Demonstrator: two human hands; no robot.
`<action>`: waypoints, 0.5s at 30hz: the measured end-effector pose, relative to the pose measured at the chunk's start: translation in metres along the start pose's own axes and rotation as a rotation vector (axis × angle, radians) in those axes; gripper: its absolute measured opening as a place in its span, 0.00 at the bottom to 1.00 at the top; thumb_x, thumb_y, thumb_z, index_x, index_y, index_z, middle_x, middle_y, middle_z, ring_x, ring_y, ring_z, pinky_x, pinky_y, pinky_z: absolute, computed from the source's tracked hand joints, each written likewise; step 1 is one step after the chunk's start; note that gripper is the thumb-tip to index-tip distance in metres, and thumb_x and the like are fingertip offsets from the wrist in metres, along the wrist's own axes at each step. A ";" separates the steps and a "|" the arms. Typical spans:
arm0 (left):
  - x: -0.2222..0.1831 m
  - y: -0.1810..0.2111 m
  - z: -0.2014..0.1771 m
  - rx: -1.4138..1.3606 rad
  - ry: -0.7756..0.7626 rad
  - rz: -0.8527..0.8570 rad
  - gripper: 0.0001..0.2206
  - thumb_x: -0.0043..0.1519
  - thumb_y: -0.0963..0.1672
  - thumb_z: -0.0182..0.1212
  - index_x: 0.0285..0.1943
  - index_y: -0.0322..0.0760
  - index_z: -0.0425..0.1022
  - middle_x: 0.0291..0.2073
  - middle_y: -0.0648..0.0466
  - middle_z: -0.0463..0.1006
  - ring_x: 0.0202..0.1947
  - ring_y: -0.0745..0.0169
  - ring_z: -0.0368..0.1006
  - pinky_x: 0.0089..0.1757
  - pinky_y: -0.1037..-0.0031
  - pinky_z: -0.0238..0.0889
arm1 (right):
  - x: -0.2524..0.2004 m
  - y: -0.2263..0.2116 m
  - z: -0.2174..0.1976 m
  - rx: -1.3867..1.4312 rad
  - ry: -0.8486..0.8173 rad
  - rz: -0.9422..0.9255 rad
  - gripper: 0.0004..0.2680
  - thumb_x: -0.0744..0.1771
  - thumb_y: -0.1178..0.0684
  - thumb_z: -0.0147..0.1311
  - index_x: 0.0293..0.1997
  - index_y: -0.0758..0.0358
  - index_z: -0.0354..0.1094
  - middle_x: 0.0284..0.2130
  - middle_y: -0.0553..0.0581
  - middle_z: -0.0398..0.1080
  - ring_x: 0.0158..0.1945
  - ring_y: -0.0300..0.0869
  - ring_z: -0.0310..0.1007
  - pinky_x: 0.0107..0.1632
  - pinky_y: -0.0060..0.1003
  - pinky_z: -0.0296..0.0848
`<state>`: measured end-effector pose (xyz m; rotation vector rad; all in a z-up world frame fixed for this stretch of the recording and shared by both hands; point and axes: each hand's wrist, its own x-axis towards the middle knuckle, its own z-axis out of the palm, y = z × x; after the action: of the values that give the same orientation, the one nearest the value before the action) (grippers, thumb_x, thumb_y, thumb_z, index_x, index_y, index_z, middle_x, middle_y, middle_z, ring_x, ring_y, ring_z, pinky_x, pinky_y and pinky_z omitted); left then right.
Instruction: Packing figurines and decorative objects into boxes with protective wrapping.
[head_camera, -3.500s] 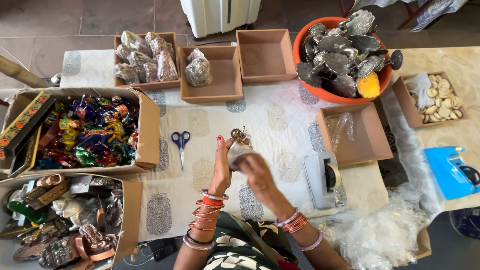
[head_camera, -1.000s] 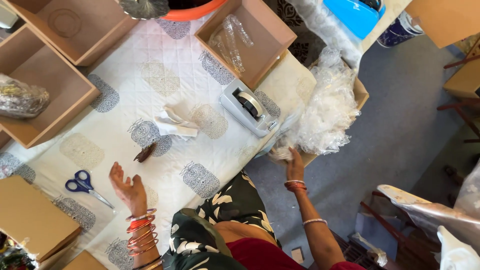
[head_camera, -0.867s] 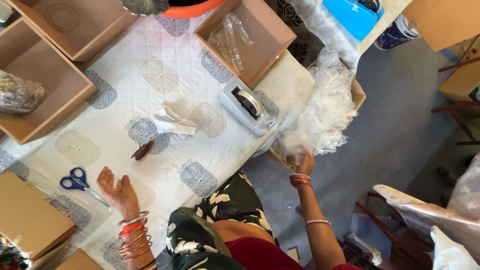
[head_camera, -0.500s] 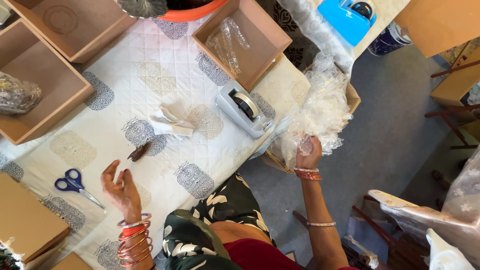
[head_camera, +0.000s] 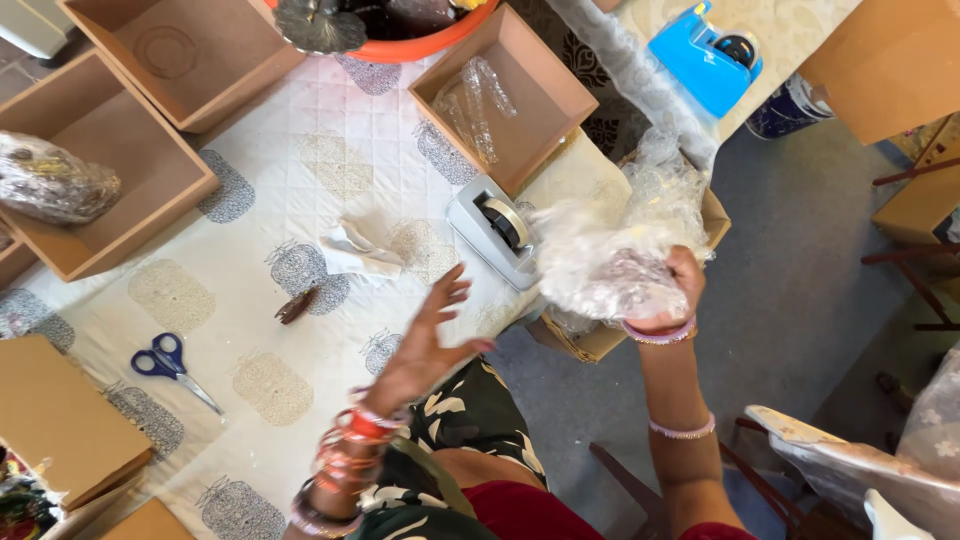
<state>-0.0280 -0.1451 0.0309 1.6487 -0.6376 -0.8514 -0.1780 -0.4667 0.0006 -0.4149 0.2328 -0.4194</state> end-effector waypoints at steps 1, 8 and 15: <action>0.006 0.011 0.008 0.004 0.005 0.004 0.48 0.49 0.43 0.78 0.77 0.44 0.46 0.67 0.45 0.65 0.66 0.54 0.63 0.60 0.61 0.61 | 0.006 0.007 0.006 0.002 -0.007 0.001 0.17 0.66 0.54 0.46 0.58 0.75 0.70 0.51 0.70 0.75 0.54 0.61 0.77 0.62 0.64 0.71; 0.046 -0.079 0.040 -0.161 0.143 0.354 0.27 0.62 0.38 0.73 0.68 0.37 0.64 0.60 0.40 0.77 0.62 0.50 0.74 0.61 0.63 0.68 | 0.057 0.062 0.088 -0.120 -0.290 0.397 0.13 0.70 0.52 0.45 0.55 0.73 0.69 0.56 0.69 0.72 0.63 0.60 0.71 0.69 0.59 0.66; 0.009 -0.021 -0.049 -0.695 0.141 -0.013 0.21 0.60 0.37 0.56 0.63 0.34 0.63 0.52 0.44 0.80 0.51 0.59 0.79 0.48 0.71 0.75 | 0.092 0.086 0.135 -0.254 -0.307 0.357 0.10 0.72 0.50 0.49 0.56 0.58 0.72 0.57 0.57 0.72 0.62 0.52 0.70 0.65 0.58 0.65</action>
<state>0.0164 -0.1187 0.0150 1.0654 -0.1896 -0.8347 -0.0260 -0.3894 0.0711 -0.6666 0.0569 0.0285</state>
